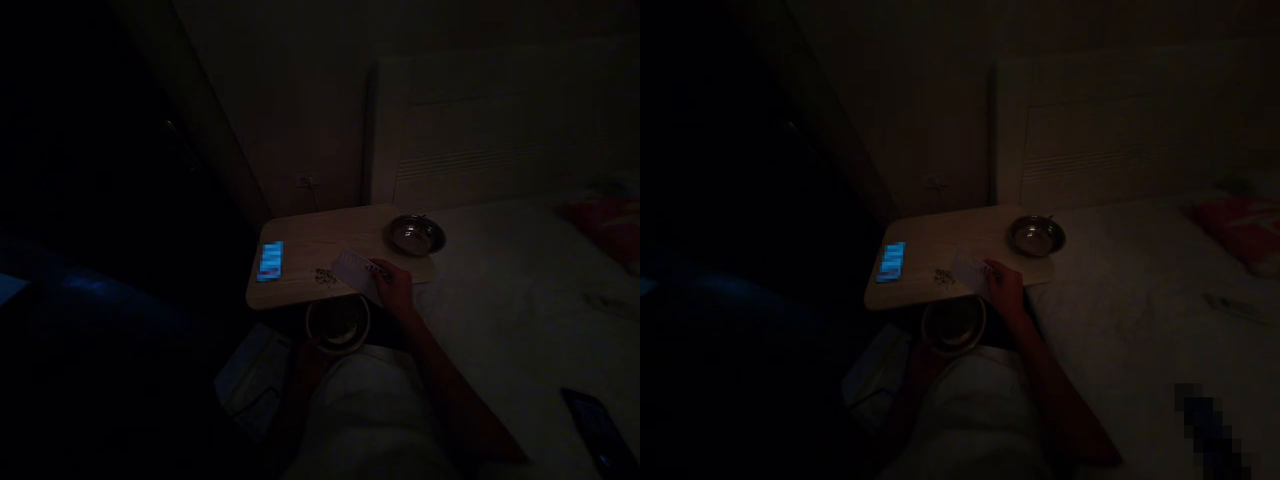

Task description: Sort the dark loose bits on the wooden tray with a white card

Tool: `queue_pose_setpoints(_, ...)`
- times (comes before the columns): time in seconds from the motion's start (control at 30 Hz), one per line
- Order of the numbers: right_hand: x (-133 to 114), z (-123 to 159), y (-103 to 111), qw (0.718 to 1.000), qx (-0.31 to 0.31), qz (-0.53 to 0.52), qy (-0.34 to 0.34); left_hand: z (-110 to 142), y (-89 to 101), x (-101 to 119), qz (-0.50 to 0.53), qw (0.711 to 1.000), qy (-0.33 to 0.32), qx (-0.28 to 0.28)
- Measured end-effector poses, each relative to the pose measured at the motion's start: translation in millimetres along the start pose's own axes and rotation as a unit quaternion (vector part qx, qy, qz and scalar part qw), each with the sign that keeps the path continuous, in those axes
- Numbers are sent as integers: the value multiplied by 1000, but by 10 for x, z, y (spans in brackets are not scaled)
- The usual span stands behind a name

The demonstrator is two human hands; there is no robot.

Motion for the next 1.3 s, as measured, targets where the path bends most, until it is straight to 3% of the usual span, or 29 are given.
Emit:
queue_pose_setpoints(0.3, -12, 43, 59, 1000, -17, -7, 0, -16, -14, -64, -2, 1000, 24, 10)
queue_pose_setpoints(0.47, -85, 16, -55, 999, -43, -12, 20, 12, -58, -46, -7, 1000, 18, -7)
queue_pose_setpoints(0.63, -84, -73, -107, 999, -27, -16, 21, 38, -105, -52, -16, 999, 28, -22)
queue_pose_setpoints(0.83, -37, -78, -17, 999, -33, -4, 24, 13, -23, -37, -17, 1000, 17, 7)
queue_pose_setpoints(1.03, 26, -25, 154, 1000, -16, 16, 12, 15, -16, -42, -8, 1000, 21, -5)
queue_pose_setpoints(1.3, 7, -11, 134, 999, -32, 12, 9, -19, 55, -24, 3, 999, 25, -35)
Point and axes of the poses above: each hand's wrist, its own z-axis away from the middle knuckle, its own y-axis out of the back of the hand, x = y × z, the point moved 9 cm from there along -z, towards the middle knuckle, and after that the axes turned 1 degree about -y, right-handed, at the moved point
